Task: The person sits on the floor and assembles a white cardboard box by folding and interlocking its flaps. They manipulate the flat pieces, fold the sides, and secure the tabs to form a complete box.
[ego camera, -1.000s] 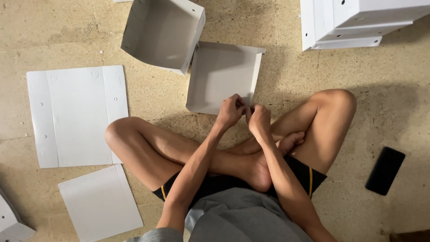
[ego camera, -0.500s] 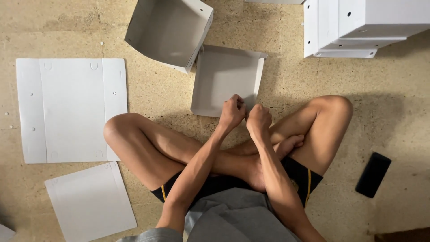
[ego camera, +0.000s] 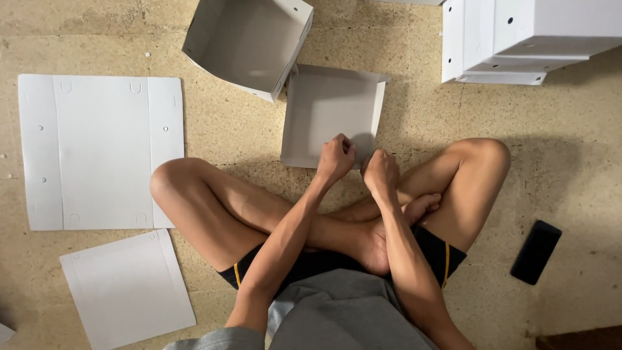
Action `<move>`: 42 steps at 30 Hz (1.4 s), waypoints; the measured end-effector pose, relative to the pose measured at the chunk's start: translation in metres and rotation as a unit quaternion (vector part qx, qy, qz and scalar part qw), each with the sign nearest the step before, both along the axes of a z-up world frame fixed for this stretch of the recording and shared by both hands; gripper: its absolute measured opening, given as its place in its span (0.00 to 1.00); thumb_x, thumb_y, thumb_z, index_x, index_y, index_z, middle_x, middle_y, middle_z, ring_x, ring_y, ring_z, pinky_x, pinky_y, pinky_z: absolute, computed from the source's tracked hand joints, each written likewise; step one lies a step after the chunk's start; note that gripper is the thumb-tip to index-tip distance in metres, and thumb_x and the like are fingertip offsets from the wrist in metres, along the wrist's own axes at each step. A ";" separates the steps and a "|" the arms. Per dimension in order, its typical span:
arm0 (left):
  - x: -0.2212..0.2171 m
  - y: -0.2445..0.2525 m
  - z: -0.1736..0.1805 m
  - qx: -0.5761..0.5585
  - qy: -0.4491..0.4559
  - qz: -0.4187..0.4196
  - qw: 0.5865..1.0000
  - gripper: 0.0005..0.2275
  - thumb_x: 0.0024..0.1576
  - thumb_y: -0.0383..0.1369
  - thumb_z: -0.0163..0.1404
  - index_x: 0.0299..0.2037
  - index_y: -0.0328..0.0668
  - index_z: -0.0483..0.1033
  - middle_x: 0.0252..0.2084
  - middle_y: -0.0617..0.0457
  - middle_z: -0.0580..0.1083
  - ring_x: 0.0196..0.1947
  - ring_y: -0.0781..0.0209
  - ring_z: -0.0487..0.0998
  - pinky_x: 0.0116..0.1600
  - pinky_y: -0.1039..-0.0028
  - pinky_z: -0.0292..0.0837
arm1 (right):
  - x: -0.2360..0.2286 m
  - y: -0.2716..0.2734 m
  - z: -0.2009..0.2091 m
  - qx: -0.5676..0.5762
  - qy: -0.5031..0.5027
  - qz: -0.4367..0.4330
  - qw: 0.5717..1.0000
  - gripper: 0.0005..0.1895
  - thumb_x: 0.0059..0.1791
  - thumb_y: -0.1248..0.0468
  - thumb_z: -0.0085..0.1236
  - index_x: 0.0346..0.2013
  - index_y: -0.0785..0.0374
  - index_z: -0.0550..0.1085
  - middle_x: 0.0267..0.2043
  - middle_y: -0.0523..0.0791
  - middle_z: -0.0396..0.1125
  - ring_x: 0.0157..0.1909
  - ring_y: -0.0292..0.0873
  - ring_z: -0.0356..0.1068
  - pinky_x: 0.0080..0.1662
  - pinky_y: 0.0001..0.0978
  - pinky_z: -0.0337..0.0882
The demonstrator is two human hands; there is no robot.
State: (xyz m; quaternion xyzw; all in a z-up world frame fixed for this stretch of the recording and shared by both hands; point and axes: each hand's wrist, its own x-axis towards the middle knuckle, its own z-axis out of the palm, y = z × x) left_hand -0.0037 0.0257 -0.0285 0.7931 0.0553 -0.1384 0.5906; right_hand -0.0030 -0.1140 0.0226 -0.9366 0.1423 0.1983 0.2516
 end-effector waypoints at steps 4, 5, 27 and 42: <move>0.002 0.001 -0.001 0.006 0.015 0.005 1.000 0.08 0.60 0.29 0.46 0.38 0.28 0.73 0.29 0.41 0.76 0.29 0.48 0.81 0.32 0.62 0.75 | 0.003 -0.010 -0.021 0.018 -0.012 0.013 1.000 0.16 0.48 0.65 0.53 0.21 0.77 0.73 0.23 0.66 0.67 0.35 0.75 0.72 0.35 0.60 0.71; 0.002 0.002 0.004 -0.008 0.015 -0.001 1.000 0.08 0.61 0.28 0.45 0.39 0.25 0.72 0.29 0.38 0.76 0.27 0.48 0.80 0.32 0.62 0.74 | 0.003 -0.009 -0.018 0.007 -0.010 0.036 0.999 0.15 0.48 0.66 0.52 0.24 0.78 0.73 0.26 0.67 0.67 0.36 0.76 0.71 0.38 0.63 0.72; 0.088 -0.032 0.096 0.195 -0.179 0.031 0.964 0.05 0.55 0.22 0.48 0.40 0.30 0.72 0.35 0.34 0.73 0.40 0.30 0.77 0.43 0.46 0.72 | 0.015 -0.049 0.021 -0.024 -0.085 0.094 0.992 0.25 0.53 0.49 0.53 0.41 0.73 0.73 0.36 0.62 0.70 0.43 0.69 0.73 0.44 0.65 0.72; 0.168 -0.026 -0.015 0.156 -0.153 -0.135 0.966 0.06 0.61 0.27 0.46 0.40 0.50 0.76 0.37 0.54 0.77 0.45 0.49 0.79 0.50 0.58 0.68 | 0.113 -0.045 -0.044 0.208 -0.158 -0.002 0.965 0.10 0.53 0.58 0.52 0.42 0.59 0.75 0.36 0.49 0.74 0.42 0.55 0.76 0.42 0.49 0.74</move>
